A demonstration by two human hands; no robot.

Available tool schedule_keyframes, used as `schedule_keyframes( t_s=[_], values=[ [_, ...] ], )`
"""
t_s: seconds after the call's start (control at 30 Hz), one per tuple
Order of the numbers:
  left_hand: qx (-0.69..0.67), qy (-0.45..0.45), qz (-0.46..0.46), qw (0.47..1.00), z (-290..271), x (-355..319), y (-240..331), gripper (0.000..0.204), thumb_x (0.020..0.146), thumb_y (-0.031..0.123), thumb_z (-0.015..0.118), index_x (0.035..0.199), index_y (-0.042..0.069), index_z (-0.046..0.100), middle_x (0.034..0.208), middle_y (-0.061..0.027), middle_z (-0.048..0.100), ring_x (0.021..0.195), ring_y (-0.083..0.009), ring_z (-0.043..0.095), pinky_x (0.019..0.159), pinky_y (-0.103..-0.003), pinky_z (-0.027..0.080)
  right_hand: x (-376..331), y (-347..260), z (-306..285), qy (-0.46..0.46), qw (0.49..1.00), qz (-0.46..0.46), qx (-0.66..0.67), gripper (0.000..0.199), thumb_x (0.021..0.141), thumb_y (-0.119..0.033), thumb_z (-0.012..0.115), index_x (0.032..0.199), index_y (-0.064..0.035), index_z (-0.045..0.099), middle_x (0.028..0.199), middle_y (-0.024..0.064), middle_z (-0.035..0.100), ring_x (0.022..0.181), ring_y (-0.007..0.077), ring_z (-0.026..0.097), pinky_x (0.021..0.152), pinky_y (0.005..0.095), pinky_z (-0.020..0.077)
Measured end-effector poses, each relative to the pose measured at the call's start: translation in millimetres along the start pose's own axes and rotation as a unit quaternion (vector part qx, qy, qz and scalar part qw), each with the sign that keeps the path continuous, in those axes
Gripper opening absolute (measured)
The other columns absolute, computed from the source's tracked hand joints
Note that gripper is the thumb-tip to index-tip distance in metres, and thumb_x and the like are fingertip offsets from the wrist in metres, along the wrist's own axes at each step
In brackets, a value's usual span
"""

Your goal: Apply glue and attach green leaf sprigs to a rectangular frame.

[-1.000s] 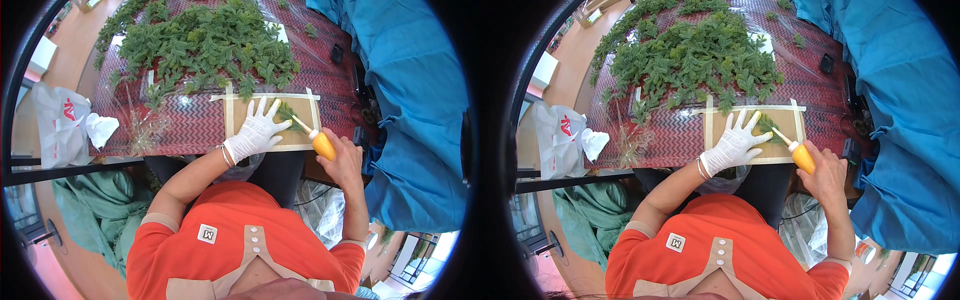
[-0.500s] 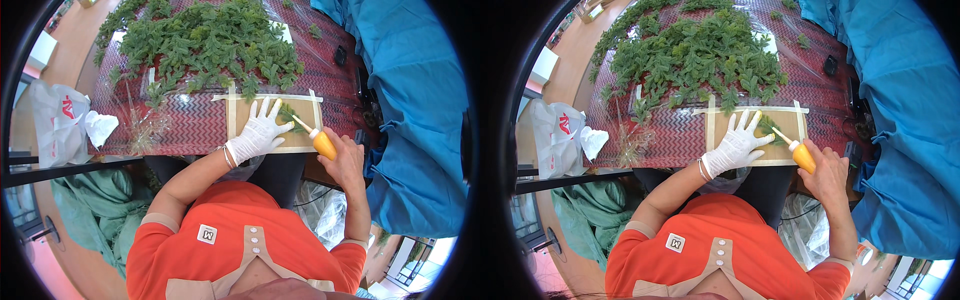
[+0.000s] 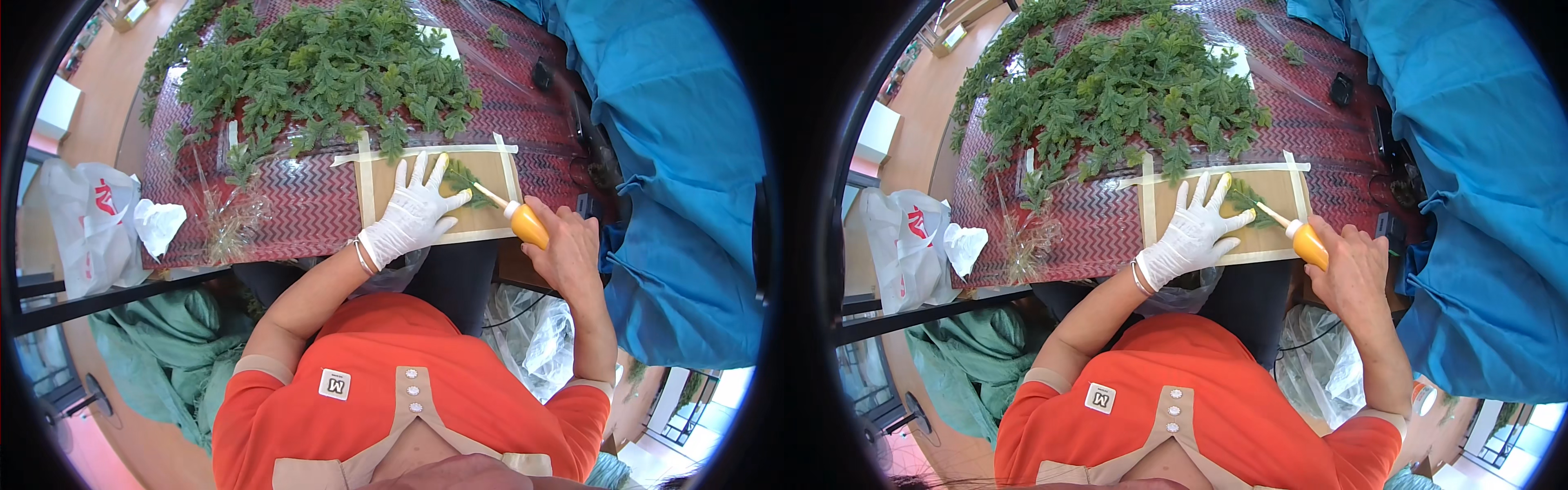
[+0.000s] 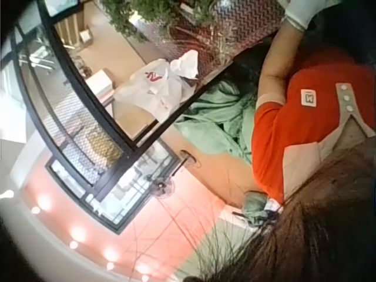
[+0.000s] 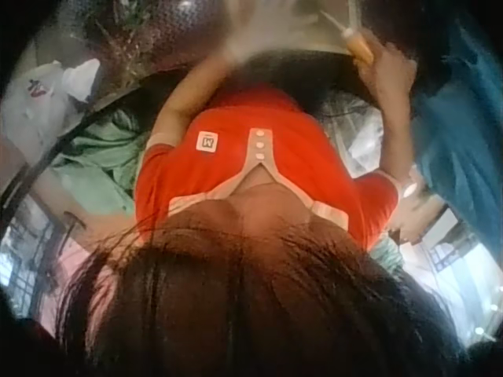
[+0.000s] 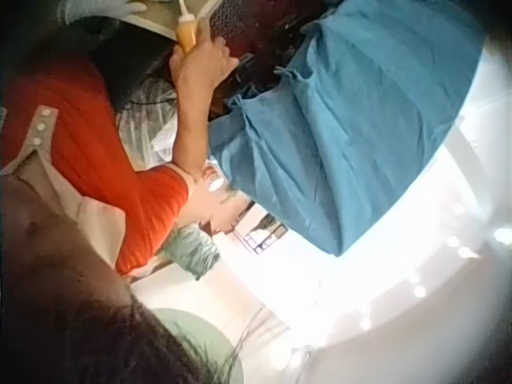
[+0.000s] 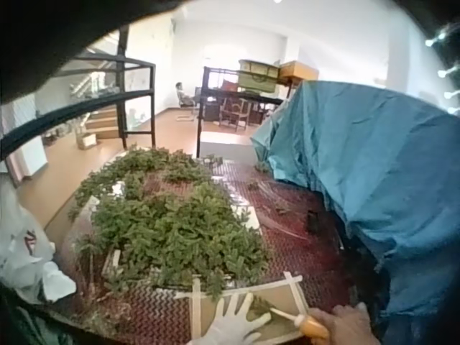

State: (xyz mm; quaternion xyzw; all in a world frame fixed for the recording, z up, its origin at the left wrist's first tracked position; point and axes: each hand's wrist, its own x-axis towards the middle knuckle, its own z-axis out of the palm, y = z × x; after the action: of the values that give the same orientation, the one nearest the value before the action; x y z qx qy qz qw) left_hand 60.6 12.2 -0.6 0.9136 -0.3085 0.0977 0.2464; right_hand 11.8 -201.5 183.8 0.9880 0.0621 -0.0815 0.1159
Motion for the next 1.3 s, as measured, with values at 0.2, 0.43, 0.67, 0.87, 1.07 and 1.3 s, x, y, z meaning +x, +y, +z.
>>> schedule_keyframes(
  t_s=[0.2,0.43,0.67,0.87,1.07,1.3],
  values=[
    [-0.005,0.004,0.000,1.000,3.7,-0.7,-1.2,0.053,0.086,0.038,0.065,0.138,0.032,0.062,0.162,-0.0271,0.026,0.145,-0.0566,0.019,0.111,-0.070,0.013,-4.4,2.5,-3.6,-0.003,1.000,0.002,0.002,0.063,0.077,-0.019,0.082,0.136,-0.0225,0.061,0.093,0.0119,0.066,0.081,0.0264,0.063,0.080,0.0396,0.0393],
    [0.003,-0.003,0.001,1.000,1.9,-0.5,-0.3,0.053,0.086,0.038,0.065,0.138,0.031,0.062,0.162,-0.0273,0.026,0.145,-0.0571,0.019,0.111,-0.070,0.013,-10.3,4.0,-3.8,0.007,1.000,0.000,-0.005,0.062,0.076,-0.018,0.083,0.135,-0.0222,0.062,0.093,0.0116,0.066,0.080,0.0259,0.063,0.080,0.0396,0.0395],
    [0.000,-0.008,0.001,1.000,-0.9,-0.1,-0.2,0.053,0.086,0.037,0.065,0.139,0.031,0.062,0.163,-0.0271,0.024,0.145,-0.0580,0.018,0.112,-0.070,0.013,-16.1,6.6,-5.3,-0.001,1.000,0.007,-0.011,0.062,0.076,-0.018,0.083,0.134,-0.0221,0.062,0.092,0.0114,0.066,0.080,0.0258,0.063,0.079,0.0392,0.0396],
    [0.001,-0.012,-0.002,1.000,-3.1,0.2,1.0,0.054,0.087,0.037,0.065,0.140,0.030,0.061,0.163,-0.0269,0.023,0.146,-0.0582,0.017,0.112,-0.070,0.013,-22.2,11.5,-3.8,-0.002,1.000,0.013,-0.007,0.061,0.076,-0.018,0.084,0.133,-0.0218,0.063,0.093,0.0115,0.067,0.081,0.0256,0.063,0.079,0.0387,0.0396],
    [0.004,-0.010,-0.002,1.000,-2.2,-0.6,0.6,0.054,0.087,0.037,0.065,0.141,0.030,0.060,0.164,-0.0259,0.022,0.146,-0.0577,0.017,0.113,-0.070,0.012,-27.4,16.0,-6.1,-0.004,1.000,0.019,-0.009,0.059,0.076,-0.018,0.084,0.131,-0.0214,0.064,0.093,0.0117,0.067,0.081,0.0257,0.063,0.079,0.0383,0.0394],
    [0.006,-0.005,0.008,1.000,-0.5,-0.7,-1.5,0.055,0.084,0.036,0.068,0.138,0.030,0.062,0.162,-0.0289,0.024,0.146,-0.0592,0.016,0.111,-0.073,0.015,-33.2,22.7,-5.6,-0.005,1.000,0.027,-0.004,0.060,0.075,-0.018,0.084,0.131,-0.0215,0.064,0.093,0.0115,0.067,0.080,0.0257,0.063,0.079,0.0380,0.0391]
  ],
)
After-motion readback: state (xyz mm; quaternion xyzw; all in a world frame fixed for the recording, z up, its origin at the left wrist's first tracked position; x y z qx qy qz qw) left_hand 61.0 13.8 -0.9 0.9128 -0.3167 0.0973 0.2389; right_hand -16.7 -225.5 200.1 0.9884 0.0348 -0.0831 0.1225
